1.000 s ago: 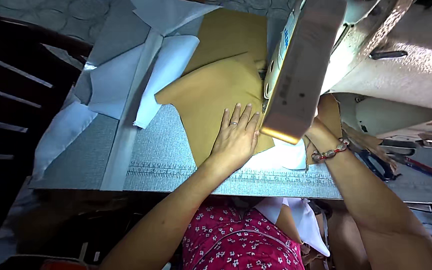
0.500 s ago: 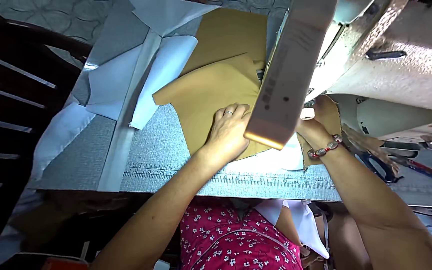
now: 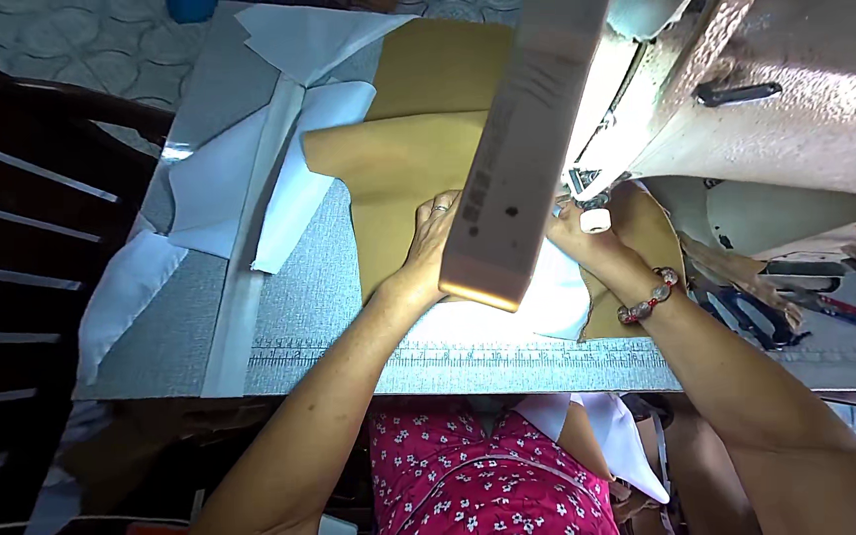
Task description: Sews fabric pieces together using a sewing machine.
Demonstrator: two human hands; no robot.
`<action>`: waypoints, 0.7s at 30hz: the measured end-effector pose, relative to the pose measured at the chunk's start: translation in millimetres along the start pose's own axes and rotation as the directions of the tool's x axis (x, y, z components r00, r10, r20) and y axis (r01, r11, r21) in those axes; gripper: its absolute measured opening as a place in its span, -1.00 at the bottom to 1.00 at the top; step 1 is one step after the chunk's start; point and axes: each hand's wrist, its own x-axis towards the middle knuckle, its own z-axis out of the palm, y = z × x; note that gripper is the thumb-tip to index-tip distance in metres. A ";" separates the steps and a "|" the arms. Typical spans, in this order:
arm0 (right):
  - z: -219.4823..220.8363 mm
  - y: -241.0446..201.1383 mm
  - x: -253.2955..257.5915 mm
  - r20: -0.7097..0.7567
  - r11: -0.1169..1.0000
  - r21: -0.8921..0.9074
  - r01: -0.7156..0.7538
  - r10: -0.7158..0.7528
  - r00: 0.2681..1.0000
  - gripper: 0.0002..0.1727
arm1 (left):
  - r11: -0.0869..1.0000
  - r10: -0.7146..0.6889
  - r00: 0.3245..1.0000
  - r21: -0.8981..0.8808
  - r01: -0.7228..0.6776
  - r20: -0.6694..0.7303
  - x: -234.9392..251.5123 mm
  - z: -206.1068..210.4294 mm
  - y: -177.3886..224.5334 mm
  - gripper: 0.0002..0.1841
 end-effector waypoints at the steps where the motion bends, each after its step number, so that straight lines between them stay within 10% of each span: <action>1: 2.3 1.0 6.9 -0.011 0.999 0.021 -0.027 0.027 1.000 -0.63 | 1.000 0.000 1.000 0.020 -0.001 0.005 1.1 1.0 -3.8 -0.55; 11: 33.9 35.8 35.9 -0.247 0.855 -0.266 0.445 -0.506 0.826 -0.77 | 0.991 0.134 0.990 -0.009 -0.134 -0.041 20.5 -15.0 0.0 -0.44; 15: -3.8 1.9 2.8 -0.073 0.969 -0.102 0.225 -0.233 0.970 -0.75 | 0.994 0.064 0.997 -0.085 -0.068 -0.045 14.6 -25.6 24.8 -0.51; 21: 7.5 21.1 26.0 0.118 0.988 -0.095 0.124 -0.112 0.987 -0.51 | 0.992 0.111 0.991 0.071 -0.105 -0.081 13.5 2.7 -15.6 -0.54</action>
